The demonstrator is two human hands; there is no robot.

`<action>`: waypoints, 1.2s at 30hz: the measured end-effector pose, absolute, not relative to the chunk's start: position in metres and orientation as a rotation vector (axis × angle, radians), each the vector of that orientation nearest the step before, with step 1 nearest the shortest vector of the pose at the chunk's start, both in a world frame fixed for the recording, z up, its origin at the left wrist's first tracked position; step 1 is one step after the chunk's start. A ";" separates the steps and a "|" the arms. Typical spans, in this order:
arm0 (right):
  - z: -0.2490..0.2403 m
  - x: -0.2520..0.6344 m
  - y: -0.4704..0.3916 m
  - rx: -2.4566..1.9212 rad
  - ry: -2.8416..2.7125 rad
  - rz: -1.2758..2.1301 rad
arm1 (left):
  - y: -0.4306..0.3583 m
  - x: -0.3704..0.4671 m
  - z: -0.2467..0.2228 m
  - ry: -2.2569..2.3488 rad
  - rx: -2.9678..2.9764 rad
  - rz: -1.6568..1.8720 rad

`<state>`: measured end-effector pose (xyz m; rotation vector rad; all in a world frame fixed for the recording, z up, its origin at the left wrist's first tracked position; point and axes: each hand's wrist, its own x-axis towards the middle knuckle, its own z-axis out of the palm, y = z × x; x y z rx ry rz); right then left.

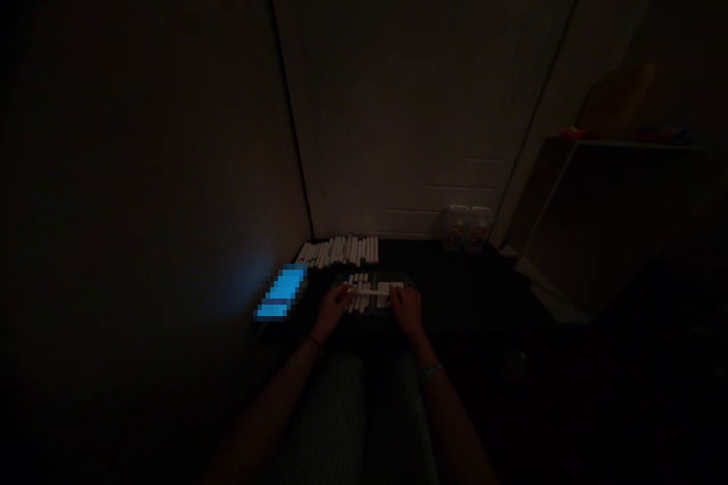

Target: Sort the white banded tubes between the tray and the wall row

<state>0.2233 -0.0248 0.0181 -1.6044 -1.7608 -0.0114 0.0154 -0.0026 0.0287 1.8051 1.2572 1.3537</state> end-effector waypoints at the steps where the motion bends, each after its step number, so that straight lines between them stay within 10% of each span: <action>1: 0.020 0.222 -0.027 -1.597 -1.760 -0.038 | -0.003 0.015 0.029 1.254 1.793 1.364; 36: 0.060 0.151 -0.053 -1.570 -1.786 -0.106 | 0.004 0.016 0.021 1.313 1.637 1.406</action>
